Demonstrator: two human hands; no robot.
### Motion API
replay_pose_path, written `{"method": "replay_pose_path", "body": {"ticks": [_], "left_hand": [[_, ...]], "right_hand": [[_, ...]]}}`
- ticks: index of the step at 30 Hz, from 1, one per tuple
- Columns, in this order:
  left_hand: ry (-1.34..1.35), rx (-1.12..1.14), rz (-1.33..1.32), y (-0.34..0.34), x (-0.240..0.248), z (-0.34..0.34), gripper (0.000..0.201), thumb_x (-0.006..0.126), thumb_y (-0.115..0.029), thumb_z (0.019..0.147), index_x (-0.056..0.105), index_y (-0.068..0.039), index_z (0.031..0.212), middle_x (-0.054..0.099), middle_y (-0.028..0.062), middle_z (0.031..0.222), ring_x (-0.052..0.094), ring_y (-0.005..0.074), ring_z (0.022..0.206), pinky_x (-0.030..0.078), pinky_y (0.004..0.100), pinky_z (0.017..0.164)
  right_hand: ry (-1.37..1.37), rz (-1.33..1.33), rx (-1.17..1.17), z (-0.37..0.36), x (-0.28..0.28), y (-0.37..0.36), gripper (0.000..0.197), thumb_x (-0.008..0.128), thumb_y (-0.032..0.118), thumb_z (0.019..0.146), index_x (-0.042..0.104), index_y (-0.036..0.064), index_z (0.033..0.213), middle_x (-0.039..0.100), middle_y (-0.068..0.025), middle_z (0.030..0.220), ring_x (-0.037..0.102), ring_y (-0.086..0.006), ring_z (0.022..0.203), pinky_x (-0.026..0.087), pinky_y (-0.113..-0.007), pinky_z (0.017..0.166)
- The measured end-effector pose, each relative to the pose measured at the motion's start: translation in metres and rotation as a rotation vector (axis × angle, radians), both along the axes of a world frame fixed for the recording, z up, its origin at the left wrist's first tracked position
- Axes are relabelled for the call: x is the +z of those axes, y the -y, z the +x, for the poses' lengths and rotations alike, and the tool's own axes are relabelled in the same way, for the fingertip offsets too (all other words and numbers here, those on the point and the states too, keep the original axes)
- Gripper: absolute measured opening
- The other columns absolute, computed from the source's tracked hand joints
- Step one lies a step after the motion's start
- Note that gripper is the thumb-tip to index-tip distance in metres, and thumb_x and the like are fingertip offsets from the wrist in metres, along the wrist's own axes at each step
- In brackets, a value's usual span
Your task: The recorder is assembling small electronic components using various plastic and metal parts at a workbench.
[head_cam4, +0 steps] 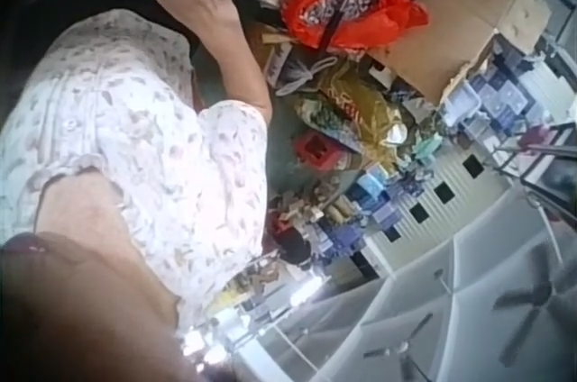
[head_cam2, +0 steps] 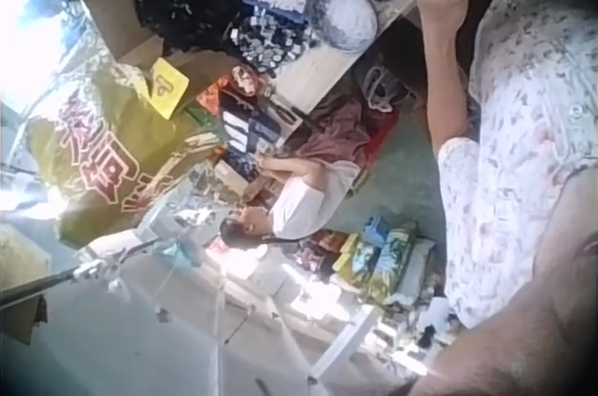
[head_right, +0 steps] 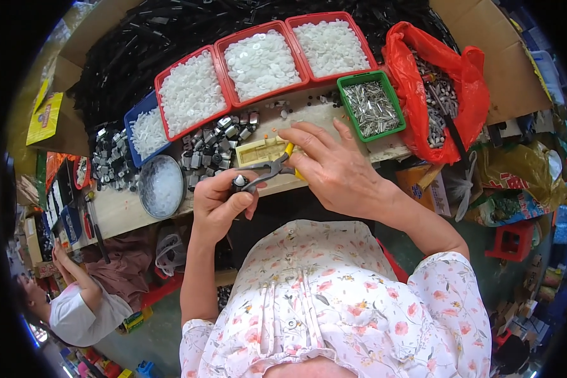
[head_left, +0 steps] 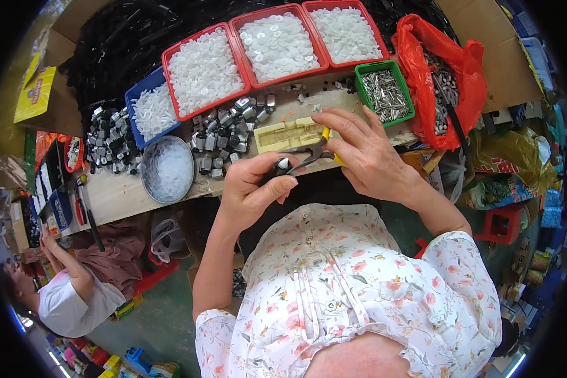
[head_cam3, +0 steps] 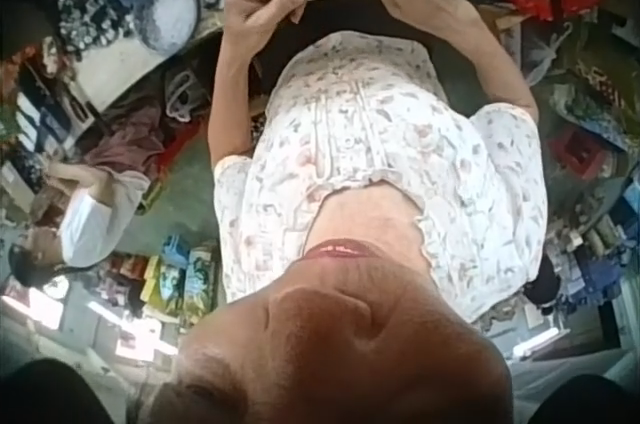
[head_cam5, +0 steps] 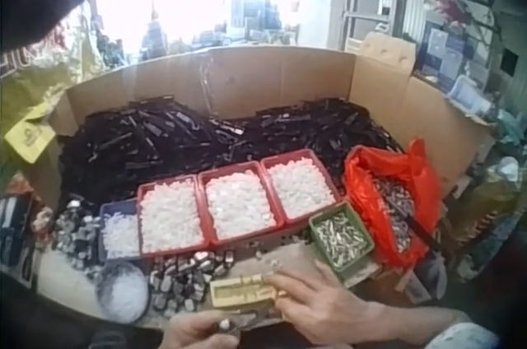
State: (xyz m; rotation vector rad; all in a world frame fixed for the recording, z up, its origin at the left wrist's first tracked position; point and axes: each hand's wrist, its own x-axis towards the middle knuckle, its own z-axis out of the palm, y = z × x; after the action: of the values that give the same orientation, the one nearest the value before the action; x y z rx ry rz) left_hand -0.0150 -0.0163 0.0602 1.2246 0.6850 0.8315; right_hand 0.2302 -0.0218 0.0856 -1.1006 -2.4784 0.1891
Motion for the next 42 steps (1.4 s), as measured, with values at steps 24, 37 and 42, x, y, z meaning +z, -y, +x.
{"method": "replay_pose_path", "body": {"ticks": [24, 37, 42], "left_hand": [[-0.240, 0.211, 0.154, 0.005, -0.011, 0.005, 0.023, 0.069, -0.020, 0.096, 0.066, 0.002, 0.098, 0.055, -0.0020, 0.063, 0.049, 0.0042, 0.054, 0.040, 0.0223, 0.049], [-0.102, 0.032, -0.251, 0.027, -0.014, -0.007, 0.022, 0.062, -0.019, 0.098, 0.065, 0.003, 0.100, 0.056, 0.0005, 0.065, 0.049, 0.0068, 0.055, 0.038, 0.0231, 0.048], [-0.798, -0.213, -0.198, 0.053, -0.039, -0.075, 0.026, 0.067, -0.021, 0.093, 0.068, 0.004, 0.098, 0.066, 0.0068, 0.074, 0.059, 0.0109, 0.062, 0.049, 0.0277, 0.057]], "right_hand": [[-0.090, -0.132, -0.011, 0.000, -0.009, -0.001, 0.024, 0.064, -0.001, 0.070, 0.055, 0.0001, 0.093, 0.057, -0.0154, 0.112, 0.057, -0.0353, 0.105, 0.042, -0.045, 0.092], [-0.027, -0.247, 0.139, 0.000, -0.025, 0.005, 0.018, 0.064, 0.000, 0.073, 0.055, 0.0019, 0.088, 0.057, -0.0134, 0.097, 0.060, -0.0316, 0.094, 0.045, -0.041, 0.078], [0.001, -0.184, -0.028, 0.011, -0.043, -0.014, 0.018, 0.066, 0.004, 0.077, 0.058, 0.0033, 0.093, 0.057, -0.0126, 0.102, 0.059, -0.0299, 0.100, 0.044, -0.043, 0.080]]}}
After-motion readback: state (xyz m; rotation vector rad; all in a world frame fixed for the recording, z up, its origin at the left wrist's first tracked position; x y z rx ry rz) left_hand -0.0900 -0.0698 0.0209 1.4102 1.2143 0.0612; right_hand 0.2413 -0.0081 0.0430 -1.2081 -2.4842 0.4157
